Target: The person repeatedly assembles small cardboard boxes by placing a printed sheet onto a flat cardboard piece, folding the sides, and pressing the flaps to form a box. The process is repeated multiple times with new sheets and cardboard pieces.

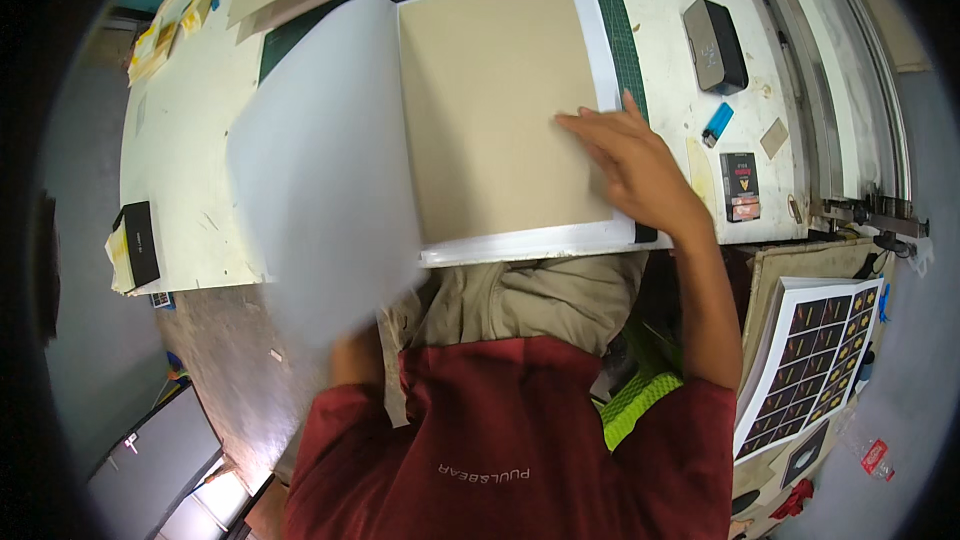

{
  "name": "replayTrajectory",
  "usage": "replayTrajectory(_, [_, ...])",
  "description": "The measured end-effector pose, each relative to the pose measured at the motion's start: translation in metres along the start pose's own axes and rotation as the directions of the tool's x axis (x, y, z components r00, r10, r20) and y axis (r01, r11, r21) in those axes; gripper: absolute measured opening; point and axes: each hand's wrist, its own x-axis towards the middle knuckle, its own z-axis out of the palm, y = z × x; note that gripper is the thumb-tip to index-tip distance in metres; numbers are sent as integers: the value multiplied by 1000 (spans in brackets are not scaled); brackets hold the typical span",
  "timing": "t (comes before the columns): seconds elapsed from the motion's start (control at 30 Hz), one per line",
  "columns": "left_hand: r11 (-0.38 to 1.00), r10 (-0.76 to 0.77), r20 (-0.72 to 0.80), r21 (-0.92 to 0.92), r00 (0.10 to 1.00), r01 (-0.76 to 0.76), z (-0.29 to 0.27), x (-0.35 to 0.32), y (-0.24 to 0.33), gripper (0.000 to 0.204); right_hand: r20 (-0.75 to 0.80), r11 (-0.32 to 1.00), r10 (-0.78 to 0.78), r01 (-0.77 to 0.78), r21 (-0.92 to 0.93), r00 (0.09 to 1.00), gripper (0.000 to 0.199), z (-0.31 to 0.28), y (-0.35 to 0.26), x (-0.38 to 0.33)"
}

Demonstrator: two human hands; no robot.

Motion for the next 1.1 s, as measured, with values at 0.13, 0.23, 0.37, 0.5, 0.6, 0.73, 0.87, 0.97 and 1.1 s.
replayTrajectory(0.13, [976,160,393,72,906,-203,38,38,19,105,-546,951,306,-221,217,780,36,-48,35,-39])
replayTrajectory(0.23, [952,124,485,187,866,-242,39,41,21,108,-868,961,188,-270,65,460,33,-66,-32,-52])
replayTrajectory(0.37, [906,150,533,263,833,-331,38,49,27,111,-262,962,24,-93,-256,965,46,-14,-83,-32])
replayTrajectory(0.5, [896,111,564,299,818,-329,42,48,34,115,-115,872,160,-195,-449,980,56,40,-47,-34])
replayTrajectory(0.6, [881,149,521,316,840,-352,66,73,39,116,-105,904,158,-187,-384,982,55,39,-42,-37])
replayTrajectory(0.73, [890,242,484,235,841,-391,151,158,21,99,-111,921,137,-168,-351,984,56,42,-37,-39])
replayTrajectory(0.87, [877,319,509,161,800,-452,192,175,39,78,-128,929,133,-168,-330,983,56,45,-35,-39])
replayTrajectory(0.97, [815,454,617,3,643,-579,171,127,73,69,-180,941,146,-193,-278,973,52,46,-34,-38])
replayTrajectory(1.1, [863,483,701,-281,526,-419,119,63,104,70,-268,943,137,-209,-259,954,38,54,-32,-46])
